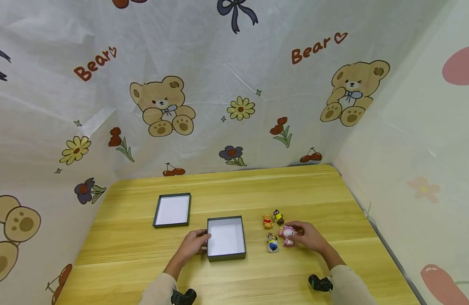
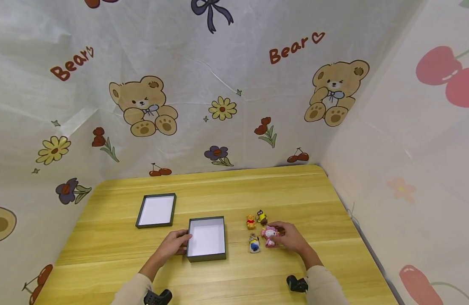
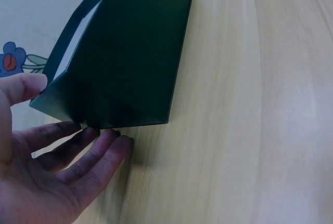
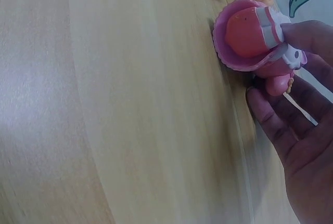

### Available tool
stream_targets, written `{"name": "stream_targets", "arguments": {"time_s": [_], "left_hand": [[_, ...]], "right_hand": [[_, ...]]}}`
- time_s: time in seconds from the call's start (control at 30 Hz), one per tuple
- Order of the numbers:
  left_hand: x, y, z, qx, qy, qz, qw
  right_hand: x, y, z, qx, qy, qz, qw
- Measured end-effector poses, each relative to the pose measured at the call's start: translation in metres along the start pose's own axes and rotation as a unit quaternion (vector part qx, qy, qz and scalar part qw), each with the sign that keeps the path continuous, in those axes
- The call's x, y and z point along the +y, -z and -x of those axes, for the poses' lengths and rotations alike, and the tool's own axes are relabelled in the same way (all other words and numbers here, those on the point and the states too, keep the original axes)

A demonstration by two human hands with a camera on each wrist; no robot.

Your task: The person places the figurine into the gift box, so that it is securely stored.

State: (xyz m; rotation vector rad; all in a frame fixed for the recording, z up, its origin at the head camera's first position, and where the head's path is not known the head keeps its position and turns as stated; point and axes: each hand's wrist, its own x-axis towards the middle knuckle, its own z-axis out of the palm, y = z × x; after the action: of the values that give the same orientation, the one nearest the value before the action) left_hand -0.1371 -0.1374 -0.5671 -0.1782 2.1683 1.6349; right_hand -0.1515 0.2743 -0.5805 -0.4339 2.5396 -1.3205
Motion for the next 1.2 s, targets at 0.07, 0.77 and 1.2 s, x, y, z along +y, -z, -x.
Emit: {"name": "stream_targets", "arguments": {"time_s": [0.07, 0.77, 1.2], "left_hand": [[0.001, 0.000, 0.001, 0.000, 0.000, 0.001, 1.0000], [0.001, -0.001, 0.000, 0.004, 0.006, 0.001, 1.0000], [-0.003, 0.001, -0.002, 0.000, 0.003, -0.004, 1.0000]], "right_hand": [[0.000, 0.000, 0.000, 0.001, 0.000, -0.002, 1.000], [-0.038, 0.009, 0.007, -0.008, -0.016, -0.046, 0.999], [0.003, 0.002, 0.002, 0.052, -0.039, -0.058, 0.996]]}}
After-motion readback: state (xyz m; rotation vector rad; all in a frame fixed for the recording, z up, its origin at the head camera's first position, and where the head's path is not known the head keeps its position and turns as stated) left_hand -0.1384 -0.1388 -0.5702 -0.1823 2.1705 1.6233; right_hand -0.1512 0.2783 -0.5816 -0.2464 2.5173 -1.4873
